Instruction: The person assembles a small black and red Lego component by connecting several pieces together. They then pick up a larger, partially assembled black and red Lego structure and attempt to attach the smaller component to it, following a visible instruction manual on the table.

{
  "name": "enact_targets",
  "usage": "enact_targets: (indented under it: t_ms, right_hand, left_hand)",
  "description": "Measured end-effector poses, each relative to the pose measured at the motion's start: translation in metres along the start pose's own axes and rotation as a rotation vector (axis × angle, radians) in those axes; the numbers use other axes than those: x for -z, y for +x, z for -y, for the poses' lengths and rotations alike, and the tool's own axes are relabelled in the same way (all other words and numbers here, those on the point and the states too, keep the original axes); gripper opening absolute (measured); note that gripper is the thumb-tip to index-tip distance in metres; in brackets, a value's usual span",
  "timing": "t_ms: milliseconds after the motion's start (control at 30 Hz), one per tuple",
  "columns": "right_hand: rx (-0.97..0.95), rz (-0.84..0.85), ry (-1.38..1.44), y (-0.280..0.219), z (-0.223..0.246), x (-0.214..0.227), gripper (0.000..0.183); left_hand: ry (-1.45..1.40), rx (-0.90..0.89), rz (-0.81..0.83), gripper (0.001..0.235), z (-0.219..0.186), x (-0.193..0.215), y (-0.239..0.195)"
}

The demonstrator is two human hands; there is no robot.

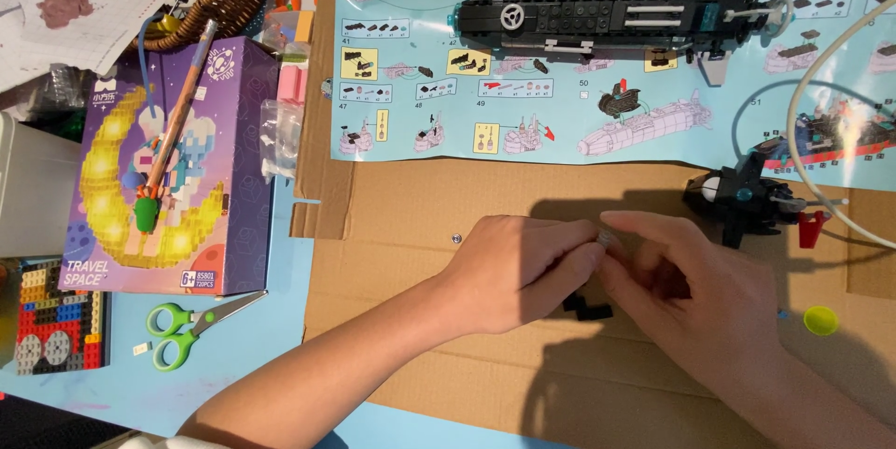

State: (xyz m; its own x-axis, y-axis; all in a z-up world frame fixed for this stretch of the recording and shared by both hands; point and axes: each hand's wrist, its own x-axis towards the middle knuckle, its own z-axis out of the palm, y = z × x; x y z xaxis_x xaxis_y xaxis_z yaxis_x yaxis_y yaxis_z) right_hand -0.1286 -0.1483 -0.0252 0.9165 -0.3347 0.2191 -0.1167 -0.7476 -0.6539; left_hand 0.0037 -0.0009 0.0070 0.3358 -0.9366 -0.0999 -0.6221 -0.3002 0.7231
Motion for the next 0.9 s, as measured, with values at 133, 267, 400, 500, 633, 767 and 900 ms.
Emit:
enact_targets:
  t_ms: [133, 267, 400, 500, 633, 767, 900]
  right_hand:
    - [-0.009, -0.021, -0.017, 0.0001, 0.0027, 0.0016, 0.039]
    - [0.071, -0.003, 0.02, 0.0013, 0.0029, 0.0032, 0.028]
    - [0.123, 0.01, -0.002, 0.0016, 0.001, 0.0036, 0.029]
    - [0.15, -0.011, -0.004, 0.0047, 0.007, 0.0083, 0.026]
    - [0.131, 0.01, -0.01, 0.0036, 0.0028, 0.0051, 0.028]
    - [0.112, -0.01, -0.03, 0.0029, 0.0002, 0.0031, 0.028]
    - [0.043, 0.006, -0.037, 0.0022, 0.0011, 0.0028, 0.029]
  left_hand:
    - [-0.011, 0.008, 0.007, 0.032, -0.0023, 0.0024, -0.0006]
    - [-0.017, 0.004, 0.003, 0.029, -0.0005, 0.0007, -0.0006]
    - [-0.012, -0.022, -0.02, 0.031, 0.0025, -0.0016, -0.0005]
    - [-0.045, -0.001, -0.012, 0.031, 0.0002, 0.0004, -0.0007]
    - [-0.031, -0.018, -0.021, 0.031, 0.001, -0.0004, -0.0006]
    - [-0.053, -0.003, -0.023, 0.03, 0.0012, -0.0004, -0.0006]
    - [-0.067, -0.006, -0.034, 0.03, 0.0009, 0.0002, -0.0008]
